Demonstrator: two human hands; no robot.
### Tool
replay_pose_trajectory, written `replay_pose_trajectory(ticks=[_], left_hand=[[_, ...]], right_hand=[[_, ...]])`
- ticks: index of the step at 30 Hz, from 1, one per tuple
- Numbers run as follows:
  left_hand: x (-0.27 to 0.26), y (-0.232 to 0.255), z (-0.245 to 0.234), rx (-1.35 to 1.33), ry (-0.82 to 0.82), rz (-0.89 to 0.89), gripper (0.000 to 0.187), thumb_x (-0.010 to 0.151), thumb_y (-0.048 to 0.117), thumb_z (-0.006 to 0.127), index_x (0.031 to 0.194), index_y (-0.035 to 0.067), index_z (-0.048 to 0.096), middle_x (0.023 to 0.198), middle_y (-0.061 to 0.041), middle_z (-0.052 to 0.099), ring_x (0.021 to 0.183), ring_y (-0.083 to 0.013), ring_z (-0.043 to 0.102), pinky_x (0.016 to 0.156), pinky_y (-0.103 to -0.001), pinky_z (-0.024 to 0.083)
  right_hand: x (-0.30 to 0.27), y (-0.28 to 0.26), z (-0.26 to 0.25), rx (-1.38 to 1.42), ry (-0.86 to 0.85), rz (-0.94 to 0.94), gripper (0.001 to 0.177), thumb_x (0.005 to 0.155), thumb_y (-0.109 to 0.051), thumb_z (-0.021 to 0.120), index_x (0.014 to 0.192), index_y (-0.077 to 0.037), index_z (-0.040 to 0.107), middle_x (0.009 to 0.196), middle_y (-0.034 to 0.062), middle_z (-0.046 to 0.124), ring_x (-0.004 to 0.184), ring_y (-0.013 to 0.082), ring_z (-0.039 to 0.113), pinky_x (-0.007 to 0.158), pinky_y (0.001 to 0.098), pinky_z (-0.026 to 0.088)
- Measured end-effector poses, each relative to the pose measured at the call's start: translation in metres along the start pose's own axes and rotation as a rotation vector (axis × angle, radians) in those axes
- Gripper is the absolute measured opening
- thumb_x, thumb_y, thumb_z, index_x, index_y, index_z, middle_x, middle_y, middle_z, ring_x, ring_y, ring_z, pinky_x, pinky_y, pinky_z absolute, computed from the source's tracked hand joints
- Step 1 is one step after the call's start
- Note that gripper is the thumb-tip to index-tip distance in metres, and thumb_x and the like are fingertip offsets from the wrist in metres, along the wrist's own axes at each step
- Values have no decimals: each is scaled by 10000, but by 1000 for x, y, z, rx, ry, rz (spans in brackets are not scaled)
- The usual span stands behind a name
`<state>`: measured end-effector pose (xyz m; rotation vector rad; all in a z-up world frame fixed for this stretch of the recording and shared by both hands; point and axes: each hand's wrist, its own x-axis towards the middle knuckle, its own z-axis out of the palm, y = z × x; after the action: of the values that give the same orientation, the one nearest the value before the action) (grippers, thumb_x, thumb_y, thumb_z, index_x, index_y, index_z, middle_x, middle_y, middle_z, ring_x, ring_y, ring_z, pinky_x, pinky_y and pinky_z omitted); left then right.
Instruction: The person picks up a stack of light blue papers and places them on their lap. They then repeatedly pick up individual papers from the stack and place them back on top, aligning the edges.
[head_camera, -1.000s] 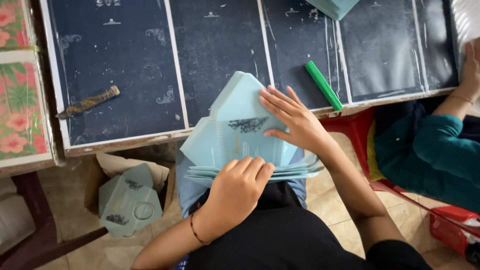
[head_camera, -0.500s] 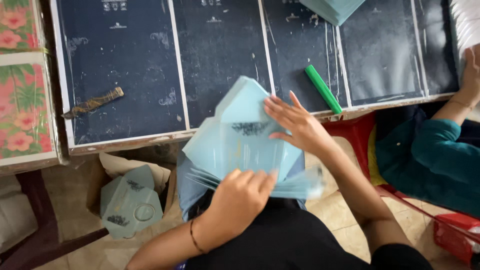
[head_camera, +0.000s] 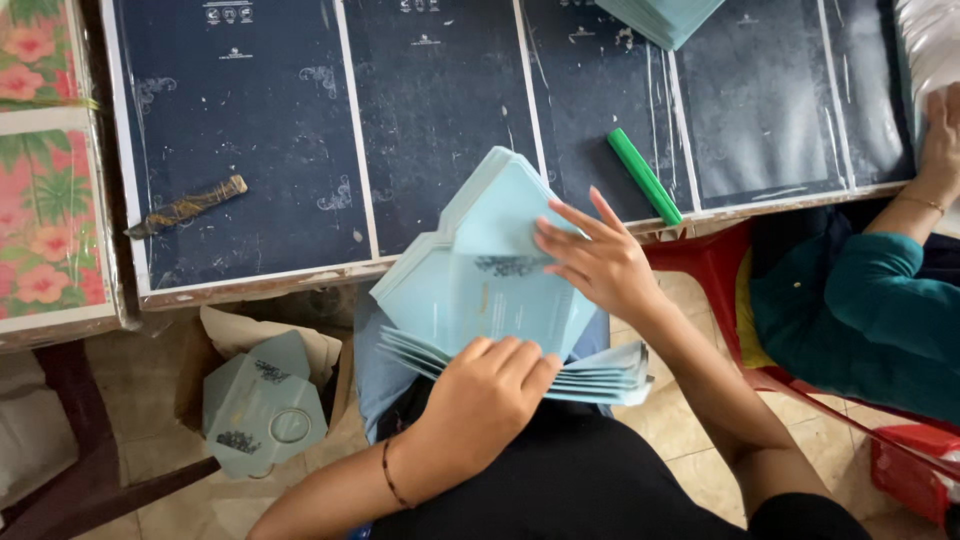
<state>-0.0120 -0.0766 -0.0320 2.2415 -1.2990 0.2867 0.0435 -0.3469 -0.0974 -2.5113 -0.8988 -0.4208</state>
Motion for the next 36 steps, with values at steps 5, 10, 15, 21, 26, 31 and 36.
replay_pose_trajectory(ticks=[5,10,15,21,26,31,36], left_hand=[[5,-5,0,-8,21,-71,126,1021,48,758,1134,71,706,1407,-308,659,1393,-443,623,1191,-572,508],[-1,-5,0,73,-31,-74,575,1118,35,645,1590,303,454,1033,-108,619,767,-247,577,700,-389,471],[5,-3,-5,-18,9,-18,69,1071,37,656,1055,-13,701,1496,-277,650,1418,-392,612,1187,-530,499],[9,1,-4,39,28,-127,71,1058,67,745,1085,44,684,1504,-382,593,1439,-494,588,1230,-592,494],[7,-2,-4,102,13,-95,66,1135,102,629,1080,70,647,1568,-395,530,1493,-496,544,1259,-565,463],[1,-3,0,152,-12,-118,38,1130,94,625,1154,80,651,1556,-399,538,1473,-502,567,1258,-543,465],[2,0,-2,111,-19,-42,53,1117,81,642,1074,84,674,823,-16,480,709,-200,460,650,-349,382]], right_hand=[[18,-16,-47,465,-116,37,334,1062,-294,606,1247,-30,696,1183,88,798,1133,268,773,1110,469,546],[-6,18,-3,-196,-231,65,919,937,-584,828,1674,-154,487,1717,2,496,1624,305,426,1275,824,124],[-1,-20,-27,242,-10,81,339,986,-177,826,1310,-97,767,1262,32,812,1413,390,657,1115,565,494],[19,-17,-55,207,-59,364,555,995,-513,656,1274,-33,653,1103,98,657,915,210,661,804,331,551],[31,-27,-50,776,-278,822,563,1072,-266,587,1603,-120,466,801,27,706,635,139,640,562,281,471],[46,-20,-33,1002,36,1142,576,806,-142,932,1259,-140,576,676,-15,612,572,61,535,489,232,418],[47,-11,-23,631,-52,930,457,1043,-158,721,1454,-75,539,1055,124,829,833,176,778,646,298,599]])
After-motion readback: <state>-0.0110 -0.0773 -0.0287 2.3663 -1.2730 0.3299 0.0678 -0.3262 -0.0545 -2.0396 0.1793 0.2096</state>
